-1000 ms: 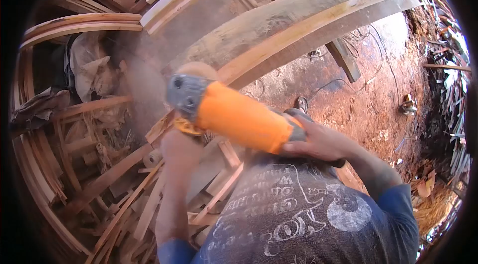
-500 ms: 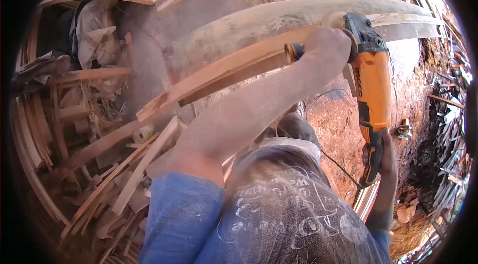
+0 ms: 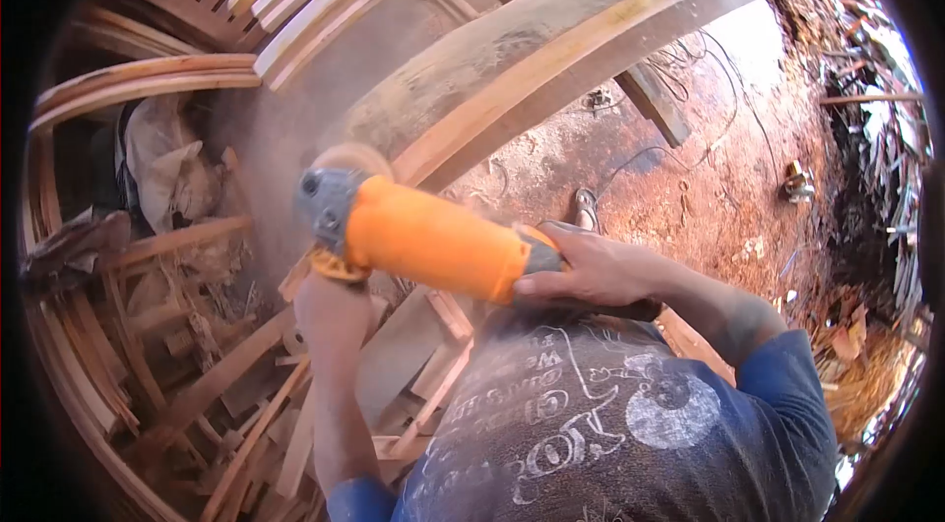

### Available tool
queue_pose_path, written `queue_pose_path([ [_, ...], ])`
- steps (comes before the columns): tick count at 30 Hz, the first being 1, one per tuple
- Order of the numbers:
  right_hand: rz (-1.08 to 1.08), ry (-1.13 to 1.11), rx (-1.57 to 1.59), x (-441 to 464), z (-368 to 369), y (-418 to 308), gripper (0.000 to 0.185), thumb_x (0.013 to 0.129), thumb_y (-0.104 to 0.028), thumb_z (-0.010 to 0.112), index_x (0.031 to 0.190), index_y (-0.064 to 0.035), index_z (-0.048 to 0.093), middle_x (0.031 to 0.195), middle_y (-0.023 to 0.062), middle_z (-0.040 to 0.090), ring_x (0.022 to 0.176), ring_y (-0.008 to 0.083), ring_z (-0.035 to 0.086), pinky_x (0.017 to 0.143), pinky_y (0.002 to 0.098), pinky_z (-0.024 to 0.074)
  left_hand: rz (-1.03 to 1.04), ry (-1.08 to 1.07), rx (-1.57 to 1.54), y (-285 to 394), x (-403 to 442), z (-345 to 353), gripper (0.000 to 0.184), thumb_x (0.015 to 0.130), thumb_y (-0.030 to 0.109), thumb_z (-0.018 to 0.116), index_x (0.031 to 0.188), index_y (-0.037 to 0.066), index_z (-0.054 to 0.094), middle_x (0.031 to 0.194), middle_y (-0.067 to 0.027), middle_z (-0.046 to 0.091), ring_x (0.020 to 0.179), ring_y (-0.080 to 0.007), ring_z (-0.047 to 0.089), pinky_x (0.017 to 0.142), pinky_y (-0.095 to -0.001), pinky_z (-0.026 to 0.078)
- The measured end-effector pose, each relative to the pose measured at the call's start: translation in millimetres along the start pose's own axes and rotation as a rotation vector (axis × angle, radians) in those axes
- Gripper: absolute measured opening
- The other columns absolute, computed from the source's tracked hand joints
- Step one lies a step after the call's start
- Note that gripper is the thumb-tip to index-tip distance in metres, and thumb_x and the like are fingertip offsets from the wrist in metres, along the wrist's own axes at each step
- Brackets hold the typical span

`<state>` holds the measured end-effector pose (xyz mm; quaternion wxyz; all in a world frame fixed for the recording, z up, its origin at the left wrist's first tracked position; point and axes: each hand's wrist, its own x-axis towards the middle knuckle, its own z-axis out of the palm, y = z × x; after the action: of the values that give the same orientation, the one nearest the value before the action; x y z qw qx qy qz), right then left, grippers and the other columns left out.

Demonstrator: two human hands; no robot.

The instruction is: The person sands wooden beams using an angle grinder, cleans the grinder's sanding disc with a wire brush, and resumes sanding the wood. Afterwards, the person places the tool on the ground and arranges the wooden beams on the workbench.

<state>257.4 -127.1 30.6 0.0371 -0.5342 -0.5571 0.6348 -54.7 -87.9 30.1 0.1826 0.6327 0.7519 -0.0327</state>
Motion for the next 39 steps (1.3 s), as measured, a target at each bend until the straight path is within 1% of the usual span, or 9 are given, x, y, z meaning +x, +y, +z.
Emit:
queue_pose_path([
  [3,0.058,0.024,0.009,-7,-11,6,0.087,0.087,-0.063,0.064,0.15,-0.0084,0.043,0.13,0.0283,0.062,0.121,0.041,0.062,0.104,0.0447,0.0458,0.001,0.052,-0.085,12,2,4,0.024,0.086,0.014,0.073,0.105,0.0,0.069,0.095,-0.0226,0.072,0.095,-0.0403,0.069,0.079,-0.0452,0.053],
  [7,0.12,0.113,0.106,-42,-51,38,0.088,0.085,-0.063,0.066,0.149,-0.0075,0.043,0.129,0.0255,0.064,0.12,0.0384,0.062,0.103,0.0452,0.0462,0.206,-0.086,-0.139,66,19,18,0.034,0.085,0.027,0.074,0.11,0.006,0.069,0.099,-0.0204,0.072,0.094,-0.0403,0.069,0.079,-0.0479,0.054],
  [12,0.259,0.167,0.322,-88,-131,100,0.088,0.082,-0.055,0.071,0.149,-0.0038,0.043,0.127,0.0204,0.065,0.116,0.0295,0.063,0.1,0.04,0.0484,0.338,-0.239,-0.034,201,46,32,0.03,0.085,0.033,0.072,0.095,0.005,0.074,0.082,-0.0186,0.072,0.085,-0.0384,0.071,0.075,-0.0486,0.055],
  [19,0.31,0.36,0.615,-149,-253,198,0.083,0.085,-0.051,0.073,0.146,-0.0021,0.045,0.117,0.0108,0.066,0.106,0.0183,0.062,0.087,0.0324,0.0528,0.468,-0.382,-0.058,408,103,70,0.028,0.083,0.026,0.071,0.089,-0.002,0.073,0.082,-0.022,0.072,0.084,-0.0391,0.072,0.077,-0.0479,0.057],
  [22,0.298,0.314,0.765,-175,-308,246,0.083,0.089,-0.055,0.068,0.148,-0.0026,0.042,0.11,0.0092,0.065,0.089,0.0154,0.064,0.074,0.0304,0.0547,0.575,-0.376,-0.078,488,123,80,0.019,0.08,0.018,0.069,0.089,0.002,0.075,0.085,-0.0228,0.072,0.085,-0.0397,0.071,0.078,-0.0477,0.057],
  [26,0.221,0.602,0.751,-195,-351,308,0.071,0.093,-0.066,0.058,0.124,-0.0029,0.052,0.082,0.01,0.064,0.058,0.0182,0.064,0.049,0.0324,0.0565,0.794,-0.323,-0.164,579,150,104,0.02,0.076,0.013,0.071,0.094,0.007,0.077,0.091,-0.0195,0.074,0.09,-0.0355,0.073,0.084,-0.0454,0.057],
  [31,0.316,0.671,0.96,-213,-408,348,0.066,0.099,-0.069,0.04,0.116,-0.0066,0.052,0.071,0.0112,0.063,0.048,0.0207,0.061,0.044,0.0339,0.0541,0.903,-0.251,-0.142,686,172,110,0.018,0.082,0.015,0.069,0.097,0.006,0.075,0.095,-0.0154,0.075,0.094,-0.0297,0.074,0.084,-0.0402,0.058],
  [34,0.282,0.684,0.987,-207,-424,334,0.065,0.1,-0.07,0.038,0.109,-0.0078,0.054,0.064,0.0101,0.061,0.046,0.0197,0.06,0.042,0.0335,0.052,1.007,0.065,0.029,718,176,127,0.018,0.086,0.018,0.067,0.098,0.006,0.074,0.097,-0.0131,0.075,0.096,-0.0277,0.074,0.083,-0.0392,0.058],
  [39,0.353,0.691,0.894,-187,-368,317,0.068,0.098,-0.07,0.044,0.117,-0.0061,0.056,0.071,0.0111,0.063,0.052,0.0211,0.062,0.048,0.0349,0.0542,0.943,0.003,-0.016,626,157,115,0.023,0.088,0.021,0.067,0.102,0.005,0.072,0.098,-0.0138,0.074,0.098,-0.0309,0.072,0.08,-0.0415,0.058],
])
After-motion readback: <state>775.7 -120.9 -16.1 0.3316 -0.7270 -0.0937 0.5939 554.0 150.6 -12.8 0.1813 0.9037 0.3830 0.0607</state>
